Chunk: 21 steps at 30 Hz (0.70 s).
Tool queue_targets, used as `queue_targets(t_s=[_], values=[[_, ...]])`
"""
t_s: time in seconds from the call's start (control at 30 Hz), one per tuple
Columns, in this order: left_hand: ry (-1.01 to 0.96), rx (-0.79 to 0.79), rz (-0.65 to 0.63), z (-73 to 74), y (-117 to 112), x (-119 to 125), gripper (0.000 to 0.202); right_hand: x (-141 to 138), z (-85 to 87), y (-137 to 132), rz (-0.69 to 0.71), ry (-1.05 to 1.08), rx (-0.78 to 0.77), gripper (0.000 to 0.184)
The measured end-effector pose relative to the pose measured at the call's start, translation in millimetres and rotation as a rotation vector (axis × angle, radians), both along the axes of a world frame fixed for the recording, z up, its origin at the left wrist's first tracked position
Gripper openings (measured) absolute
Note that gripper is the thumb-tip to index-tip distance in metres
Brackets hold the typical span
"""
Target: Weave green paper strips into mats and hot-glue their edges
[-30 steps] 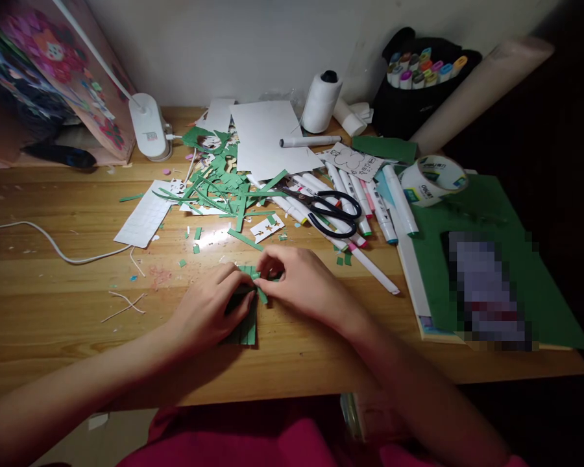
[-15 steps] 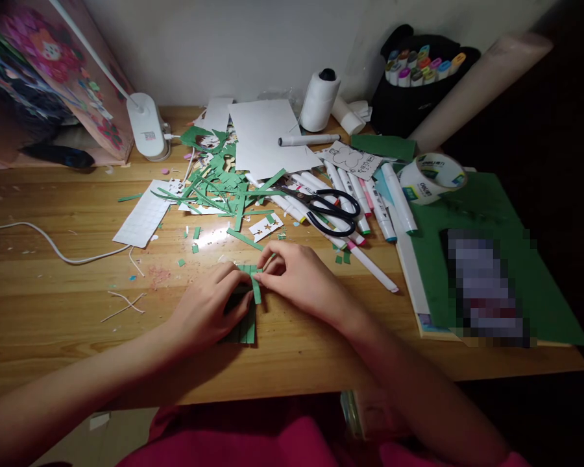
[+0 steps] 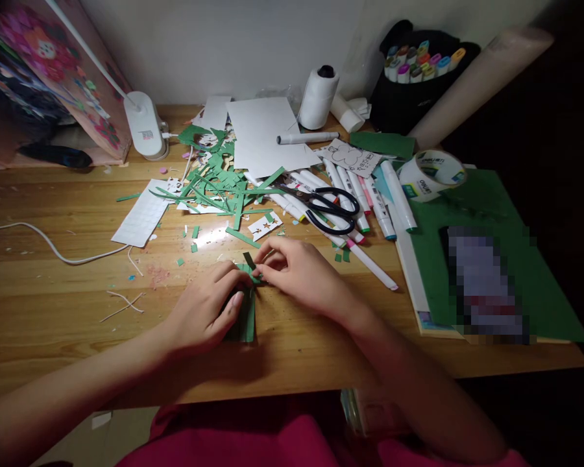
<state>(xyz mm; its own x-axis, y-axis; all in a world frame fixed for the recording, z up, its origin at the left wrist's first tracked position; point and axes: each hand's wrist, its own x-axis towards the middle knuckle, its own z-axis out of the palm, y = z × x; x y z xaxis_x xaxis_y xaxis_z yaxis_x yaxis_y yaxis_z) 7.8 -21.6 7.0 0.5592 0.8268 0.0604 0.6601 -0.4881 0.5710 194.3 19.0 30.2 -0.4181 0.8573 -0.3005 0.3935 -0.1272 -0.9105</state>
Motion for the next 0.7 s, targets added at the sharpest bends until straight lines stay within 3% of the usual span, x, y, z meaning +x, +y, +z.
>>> queue_targets(t_s=[0.37,0.53,0.7], values=[[0.091,0.140,0.088,-12.5,1,6,0.015,-1,-10.3,-3,0.025,-0.068,0.127,0.021],[0.069,0.146,0.087,-12.3,1,6,0.013,-3,-13.5,-1,-0.022,-0.024,0.040,0.041],[0.072,0.124,0.087,-12.2,2,6,0.013,-1,-13.3,1,-0.118,-0.026,-0.003,0.049]])
